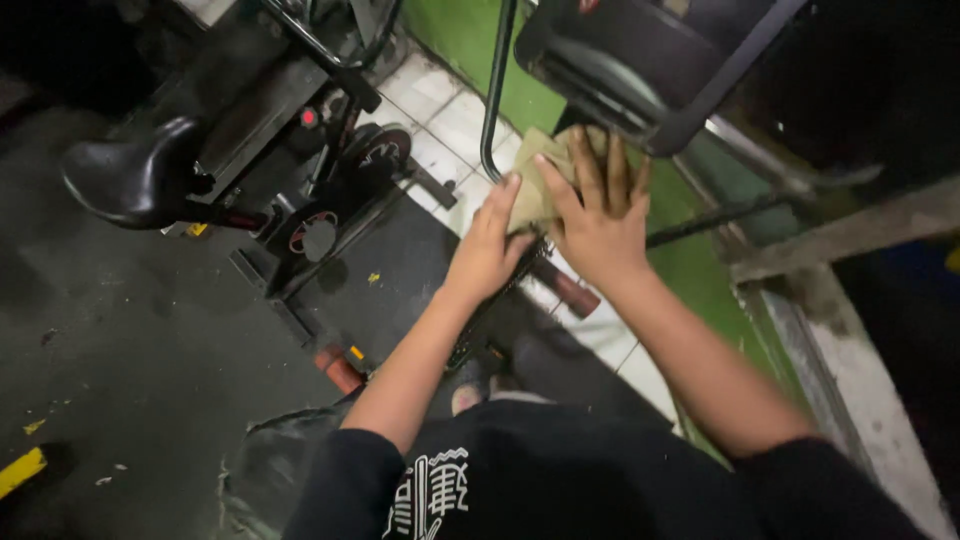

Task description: Cleaning and wiping down various pieces of exercise equipment in a gym setting using a cloth.

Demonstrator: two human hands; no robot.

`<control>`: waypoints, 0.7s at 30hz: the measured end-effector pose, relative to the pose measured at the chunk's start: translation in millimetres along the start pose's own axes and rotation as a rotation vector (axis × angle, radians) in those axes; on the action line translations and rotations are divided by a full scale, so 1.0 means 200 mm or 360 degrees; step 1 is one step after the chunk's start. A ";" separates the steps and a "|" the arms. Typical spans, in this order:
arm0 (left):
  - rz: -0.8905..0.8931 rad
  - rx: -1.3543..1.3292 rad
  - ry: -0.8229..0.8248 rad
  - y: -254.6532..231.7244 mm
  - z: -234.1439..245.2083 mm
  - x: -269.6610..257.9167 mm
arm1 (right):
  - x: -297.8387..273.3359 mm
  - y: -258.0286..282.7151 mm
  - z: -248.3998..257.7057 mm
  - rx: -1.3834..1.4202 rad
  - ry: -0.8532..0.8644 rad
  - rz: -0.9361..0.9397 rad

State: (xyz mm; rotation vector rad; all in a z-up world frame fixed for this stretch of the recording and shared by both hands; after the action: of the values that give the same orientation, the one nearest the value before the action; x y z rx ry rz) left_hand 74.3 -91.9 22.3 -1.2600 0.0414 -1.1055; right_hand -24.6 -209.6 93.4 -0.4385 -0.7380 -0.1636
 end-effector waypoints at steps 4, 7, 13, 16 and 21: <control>0.0057 0.0083 -0.0031 -0.01 -0.04 -0.04 | 0.00 -0.04 0.05 0.0210 0.0109 0.0012; 0.0159 0.0013 -0.0122 0.02 -0.07 -0.05 | 0.01 -0.05 0.04 0.0305 0.0120 0.0106; 0.0230 -0.0053 -0.0272 0.04 -0.12 -0.11 | -0.01 -0.02 0.07 0.0202 -0.0024 0.0269; 0.0246 -0.0019 -0.0288 0.06 -0.12 -0.10 | -0.01 -0.03 0.06 0.0191 -0.0050 0.0275; 0.0198 -0.0002 -0.0290 0.07 -0.14 -0.10 | -0.02 -0.02 0.06 0.0156 -0.0031 0.0295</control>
State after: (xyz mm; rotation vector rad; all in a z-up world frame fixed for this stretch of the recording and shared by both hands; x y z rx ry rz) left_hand 57.0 -99.4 -9.1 -1.3369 -0.0170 -0.8808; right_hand -35.7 -208.1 98.9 -0.4129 -0.7173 0.0510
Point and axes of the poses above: each hand's wrist, its own x-axis towards the middle knuckle, its own z-axis out of the back of the hand, y = z × x, the point moved 6 cm from there along x, towards the middle knuckle, and after that the axes turned 12 degrees about -x, right-handed, at the moved point
